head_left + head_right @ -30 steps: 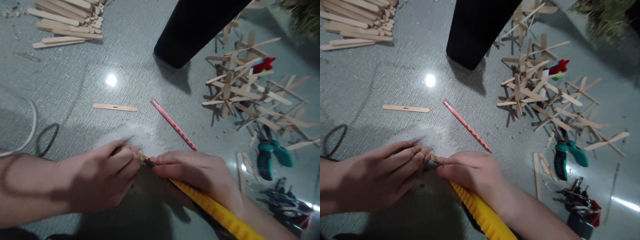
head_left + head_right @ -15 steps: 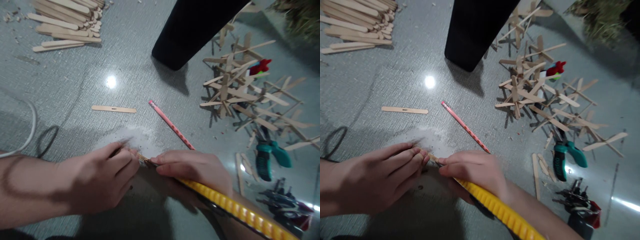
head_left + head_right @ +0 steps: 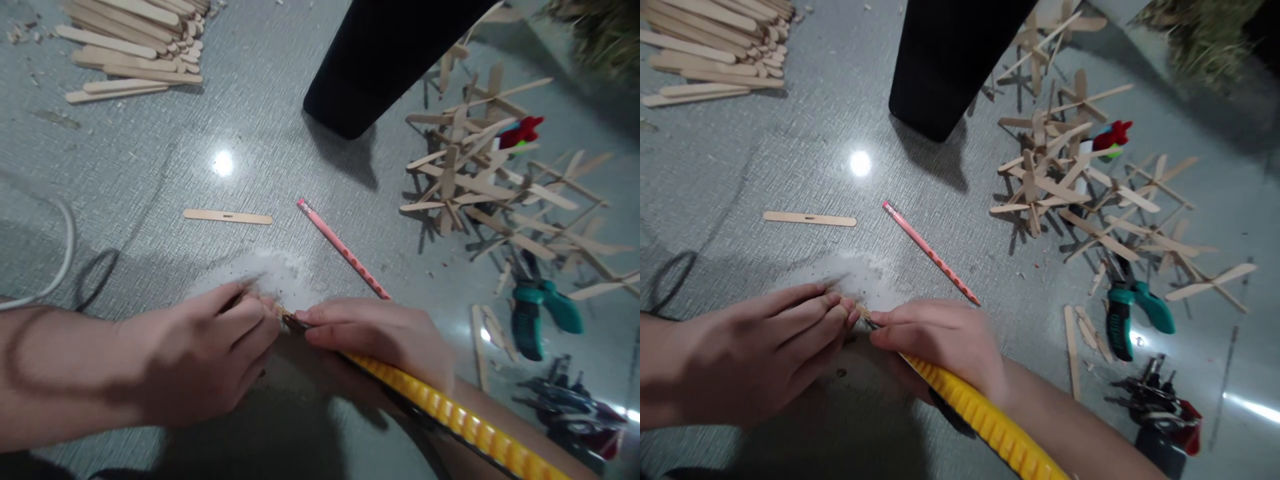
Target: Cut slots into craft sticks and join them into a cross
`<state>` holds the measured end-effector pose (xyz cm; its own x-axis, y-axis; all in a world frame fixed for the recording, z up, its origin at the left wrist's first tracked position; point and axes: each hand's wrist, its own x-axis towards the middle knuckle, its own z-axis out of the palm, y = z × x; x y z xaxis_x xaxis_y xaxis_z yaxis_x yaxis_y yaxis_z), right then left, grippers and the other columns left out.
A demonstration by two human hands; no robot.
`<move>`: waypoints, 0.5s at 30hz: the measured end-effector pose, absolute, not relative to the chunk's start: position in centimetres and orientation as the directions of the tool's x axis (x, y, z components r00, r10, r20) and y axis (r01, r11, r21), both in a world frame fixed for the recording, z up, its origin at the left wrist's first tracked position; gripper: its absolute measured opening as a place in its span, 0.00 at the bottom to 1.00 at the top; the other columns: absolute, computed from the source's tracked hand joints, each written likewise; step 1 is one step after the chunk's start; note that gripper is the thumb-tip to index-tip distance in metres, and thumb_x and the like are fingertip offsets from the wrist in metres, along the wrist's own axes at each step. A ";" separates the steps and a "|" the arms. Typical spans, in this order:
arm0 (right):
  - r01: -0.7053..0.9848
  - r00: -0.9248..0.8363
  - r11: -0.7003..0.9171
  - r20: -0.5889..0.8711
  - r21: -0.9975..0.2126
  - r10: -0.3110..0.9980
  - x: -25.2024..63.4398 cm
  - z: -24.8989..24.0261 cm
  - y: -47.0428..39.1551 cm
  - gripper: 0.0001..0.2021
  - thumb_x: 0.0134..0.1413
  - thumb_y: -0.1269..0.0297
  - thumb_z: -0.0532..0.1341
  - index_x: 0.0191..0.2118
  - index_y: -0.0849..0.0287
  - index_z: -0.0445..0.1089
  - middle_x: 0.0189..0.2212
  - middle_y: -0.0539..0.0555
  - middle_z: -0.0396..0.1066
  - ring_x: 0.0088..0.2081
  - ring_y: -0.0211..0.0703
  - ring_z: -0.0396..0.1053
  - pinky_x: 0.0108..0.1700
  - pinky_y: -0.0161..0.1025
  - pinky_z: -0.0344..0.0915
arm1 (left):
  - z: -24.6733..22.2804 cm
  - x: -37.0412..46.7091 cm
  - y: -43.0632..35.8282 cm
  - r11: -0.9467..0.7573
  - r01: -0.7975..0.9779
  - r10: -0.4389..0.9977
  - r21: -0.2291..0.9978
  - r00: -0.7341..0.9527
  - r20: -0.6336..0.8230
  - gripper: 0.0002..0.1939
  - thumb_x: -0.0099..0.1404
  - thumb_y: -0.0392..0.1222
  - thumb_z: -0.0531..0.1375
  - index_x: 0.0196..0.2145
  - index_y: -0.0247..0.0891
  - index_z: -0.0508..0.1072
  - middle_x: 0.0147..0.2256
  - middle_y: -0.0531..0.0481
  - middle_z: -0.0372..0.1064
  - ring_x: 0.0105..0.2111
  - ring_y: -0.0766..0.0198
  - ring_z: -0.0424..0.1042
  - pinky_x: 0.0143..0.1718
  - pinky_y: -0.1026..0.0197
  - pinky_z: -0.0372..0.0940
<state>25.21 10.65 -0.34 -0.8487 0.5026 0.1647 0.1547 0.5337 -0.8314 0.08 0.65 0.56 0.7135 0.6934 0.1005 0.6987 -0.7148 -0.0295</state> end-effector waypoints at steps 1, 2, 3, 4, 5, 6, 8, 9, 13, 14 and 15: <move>0.150 -0.848 0.533 0.168 -0.833 0.502 25.2 -0.3 10.7 0.06 0.74 0.63 0.63 0.50 0.53 0.77 0.46 0.54 0.85 0.45 0.45 0.85 0.45 0.37 0.83 | 0.6 0.1 0.6 -0.713 0.700 0.695 -0.028 0.712 0.101 0.17 0.79 0.43 0.55 0.52 0.40 0.83 0.52 0.46 0.79 0.51 0.54 0.74 0.59 0.51 0.70; 0.149 -0.852 0.533 0.165 -0.833 0.497 25.2 -0.3 10.7 0.06 0.73 0.64 0.64 0.50 0.53 0.77 0.46 0.53 0.85 0.45 0.45 0.85 0.45 0.36 0.83 | 0.5 0.1 0.6 -0.711 0.703 0.697 -0.023 0.709 0.103 0.17 0.79 0.42 0.54 0.52 0.39 0.83 0.52 0.46 0.79 0.51 0.55 0.74 0.59 0.51 0.69; 0.149 -0.855 0.533 0.162 -0.833 0.492 25.1 -0.3 10.8 0.06 0.72 0.65 0.64 0.50 0.52 0.77 0.46 0.53 0.86 0.45 0.44 0.85 0.46 0.36 0.83 | 0.5 0.1 0.6 -0.708 0.706 0.700 -0.019 0.706 0.107 0.18 0.80 0.41 0.53 0.52 0.38 0.83 0.52 0.46 0.79 0.51 0.55 0.74 0.59 0.52 0.69; 0.148 -0.860 0.533 0.159 -0.833 0.486 25.1 -0.3 10.9 0.06 0.71 0.67 0.65 0.50 0.52 0.77 0.46 0.52 0.86 0.45 0.44 0.85 0.46 0.36 0.83 | 0.5 0.1 0.6 -0.706 0.708 0.702 -0.016 0.703 0.114 0.19 0.80 0.40 0.52 0.52 0.38 0.83 0.52 0.46 0.79 0.51 0.55 0.73 0.60 0.51 0.69; 0.149 -0.864 0.532 0.152 -0.833 0.480 25.0 -0.4 10.9 0.07 0.70 0.67 0.65 0.50 0.52 0.77 0.46 0.52 0.86 0.45 0.44 0.86 0.47 0.35 0.83 | 0.5 0.0 0.6 -0.706 0.709 0.702 -0.014 0.702 0.121 0.20 0.80 0.39 0.51 0.52 0.38 0.83 0.51 0.47 0.79 0.51 0.55 0.73 0.60 0.51 0.69; 0.151 -0.863 0.529 0.149 -0.835 0.482 25.0 -0.5 10.9 0.07 0.70 0.67 0.65 0.50 0.51 0.77 0.45 0.51 0.86 0.45 0.44 0.86 0.47 0.35 0.82 | 0.4 0.0 0.6 -0.707 0.708 0.701 -0.009 0.702 0.127 0.20 0.80 0.39 0.50 0.51 0.38 0.83 0.51 0.47 0.79 0.51 0.55 0.73 0.61 0.51 0.68; 0.130 -0.862 0.529 0.168 -0.839 0.478 25.0 -0.8 10.9 0.06 0.71 0.65 0.65 0.50 0.50 0.77 0.45 0.51 0.86 0.44 0.45 0.86 0.45 0.36 0.83 | 0.2 0.0 0.6 -0.710 0.705 0.699 0.011 0.701 0.143 0.21 0.79 0.39 0.50 0.49 0.39 0.84 0.51 0.46 0.79 0.52 0.53 0.73 0.61 0.50 0.69; 0.113 -0.862 0.534 0.185 -0.838 0.472 25.0 -1.0 10.9 0.07 0.72 0.64 0.64 0.51 0.50 0.77 0.45 0.52 0.86 0.44 0.45 0.86 0.45 0.37 0.83 | 0.2 0.0 0.6 -0.709 0.705 0.699 0.024 0.698 0.155 0.20 0.79 0.40 0.51 0.48 0.40 0.84 0.51 0.46 0.79 0.52 0.53 0.72 0.60 0.50 0.69; 0.094 -0.874 0.569 0.206 -0.817 0.441 25.1 -1.0 10.8 0.11 0.75 0.61 0.61 0.55 0.50 0.77 0.49 0.54 0.85 0.46 0.47 0.85 0.47 0.39 0.84 | 0.2 0.0 0.7 -0.714 0.699 0.697 0.040 0.703 0.145 0.18 0.79 0.42 0.54 0.49 0.40 0.84 0.52 0.45 0.79 0.53 0.53 0.72 0.60 0.50 0.69; 0.121 -0.884 0.571 0.173 -0.812 0.433 25.1 -0.7 10.8 0.10 0.75 0.62 0.61 0.55 0.50 0.77 0.49 0.53 0.85 0.47 0.46 0.85 0.48 0.39 0.83 | 0.3 0.0 0.7 -0.719 0.695 0.692 0.032 0.710 0.129 0.18 0.78 0.42 0.54 0.50 0.40 0.84 0.53 0.46 0.79 0.53 0.53 0.72 0.60 0.50 0.69; 0.149 -0.894 0.575 0.139 -0.804 0.426 25.0 -0.3 10.9 0.10 0.74 0.63 0.62 0.55 0.49 0.78 0.49 0.52 0.85 0.47 0.46 0.85 0.49 0.38 0.83 | 0.4 -0.1 0.7 -0.726 0.687 0.686 0.024 0.720 0.108 0.18 0.78 0.42 0.54 0.51 0.40 0.84 0.53 0.46 0.79 0.53 0.53 0.73 0.60 0.50 0.69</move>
